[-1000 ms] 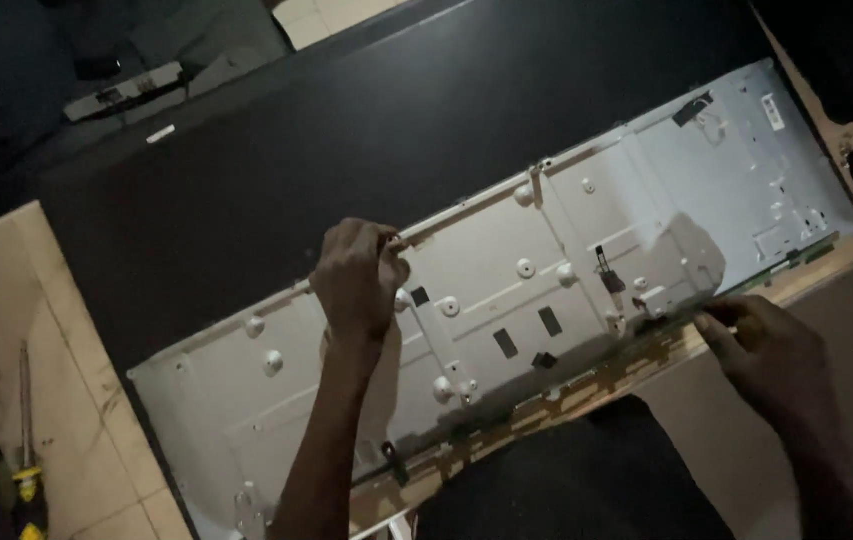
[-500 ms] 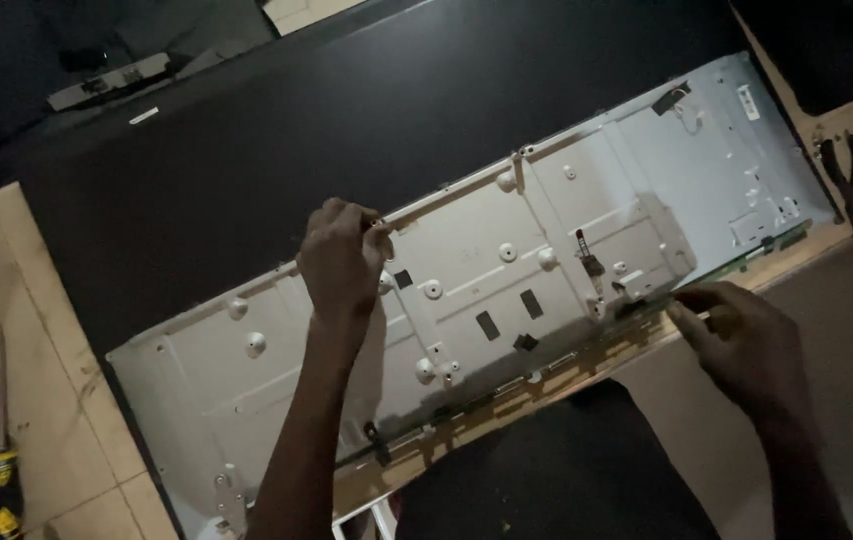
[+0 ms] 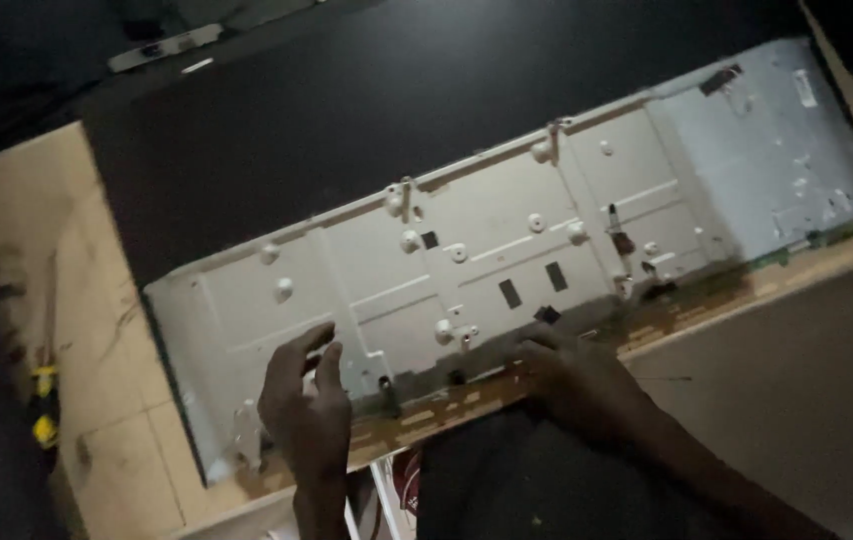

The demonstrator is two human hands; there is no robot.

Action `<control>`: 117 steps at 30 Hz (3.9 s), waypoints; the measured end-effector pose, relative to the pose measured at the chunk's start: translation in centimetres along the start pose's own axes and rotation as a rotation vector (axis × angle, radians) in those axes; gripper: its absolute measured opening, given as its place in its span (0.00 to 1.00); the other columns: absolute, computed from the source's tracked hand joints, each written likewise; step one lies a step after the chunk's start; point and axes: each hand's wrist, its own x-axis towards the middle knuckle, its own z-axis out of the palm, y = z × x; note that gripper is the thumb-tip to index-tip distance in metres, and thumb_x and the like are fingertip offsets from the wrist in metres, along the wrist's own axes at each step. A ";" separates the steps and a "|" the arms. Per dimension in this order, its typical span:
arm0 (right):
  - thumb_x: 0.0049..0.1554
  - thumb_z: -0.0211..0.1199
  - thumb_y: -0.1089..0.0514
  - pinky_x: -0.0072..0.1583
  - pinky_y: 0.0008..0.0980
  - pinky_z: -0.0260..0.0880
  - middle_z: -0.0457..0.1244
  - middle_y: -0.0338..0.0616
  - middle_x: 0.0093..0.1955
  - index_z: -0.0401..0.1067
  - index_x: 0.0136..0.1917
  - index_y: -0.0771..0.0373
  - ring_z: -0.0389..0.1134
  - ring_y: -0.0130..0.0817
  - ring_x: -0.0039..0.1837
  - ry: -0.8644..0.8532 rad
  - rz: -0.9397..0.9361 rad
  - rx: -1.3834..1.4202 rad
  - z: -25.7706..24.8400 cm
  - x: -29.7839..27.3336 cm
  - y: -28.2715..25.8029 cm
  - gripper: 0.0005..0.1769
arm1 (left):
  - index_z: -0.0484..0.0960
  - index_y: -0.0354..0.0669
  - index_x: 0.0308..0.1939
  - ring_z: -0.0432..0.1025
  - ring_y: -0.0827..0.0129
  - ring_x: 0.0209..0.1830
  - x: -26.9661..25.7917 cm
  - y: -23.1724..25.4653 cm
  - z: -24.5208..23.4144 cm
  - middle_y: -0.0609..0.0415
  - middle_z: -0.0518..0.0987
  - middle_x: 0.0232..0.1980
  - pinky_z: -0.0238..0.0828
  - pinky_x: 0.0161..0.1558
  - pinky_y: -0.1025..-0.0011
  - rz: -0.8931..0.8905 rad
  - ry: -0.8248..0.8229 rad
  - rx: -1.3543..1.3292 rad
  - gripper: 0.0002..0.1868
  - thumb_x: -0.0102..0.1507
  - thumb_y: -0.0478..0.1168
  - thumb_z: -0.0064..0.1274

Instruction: Disconnecting internal cables and components of a television using a screwdriver during disassembly.

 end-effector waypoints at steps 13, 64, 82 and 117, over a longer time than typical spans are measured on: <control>0.50 0.67 0.61 0.39 0.41 0.78 0.68 0.41 0.63 0.78 0.58 0.53 0.76 0.42 0.46 -0.133 0.047 -0.010 0.2 1.1 1.0 0.21 | 0.85 0.44 0.51 0.79 0.63 0.49 -10.0 -1.6 -0.1 0.51 0.85 0.50 0.79 0.48 0.67 -0.231 0.101 0.077 0.14 0.61 0.32 0.56; 0.57 0.67 0.57 0.52 0.34 0.79 0.73 0.49 0.54 0.75 0.56 0.64 0.77 0.41 0.53 0.052 -0.633 0.294 -6.8 6.1 -13.0 0.14 | 0.84 0.44 0.47 0.79 0.60 0.44 -10.7 0.0 6.2 0.52 0.84 0.46 0.78 0.43 0.65 -0.324 0.294 -0.010 0.15 0.57 0.32 0.63; 0.59 0.66 0.60 0.49 0.32 0.77 0.72 0.47 0.53 0.74 0.54 0.63 0.76 0.38 0.52 0.011 -0.730 0.285 -7.1 6.6 -13.7 0.10 | 0.83 0.47 0.51 0.80 0.61 0.47 -10.4 -0.3 6.1 0.52 0.84 0.49 0.81 0.45 0.63 -0.364 0.227 0.014 0.17 0.57 0.37 0.64; 0.54 0.67 0.71 0.45 0.28 0.82 0.70 0.50 0.55 0.74 0.60 0.62 0.77 0.40 0.50 -0.241 -0.829 0.270 -8.6 7.7 -16.4 0.20 | 0.76 0.44 0.63 0.84 0.63 0.44 -7.3 1.3 -2.4 0.48 0.87 0.50 0.83 0.44 0.65 -0.382 -0.094 -0.392 0.30 0.65 0.57 0.40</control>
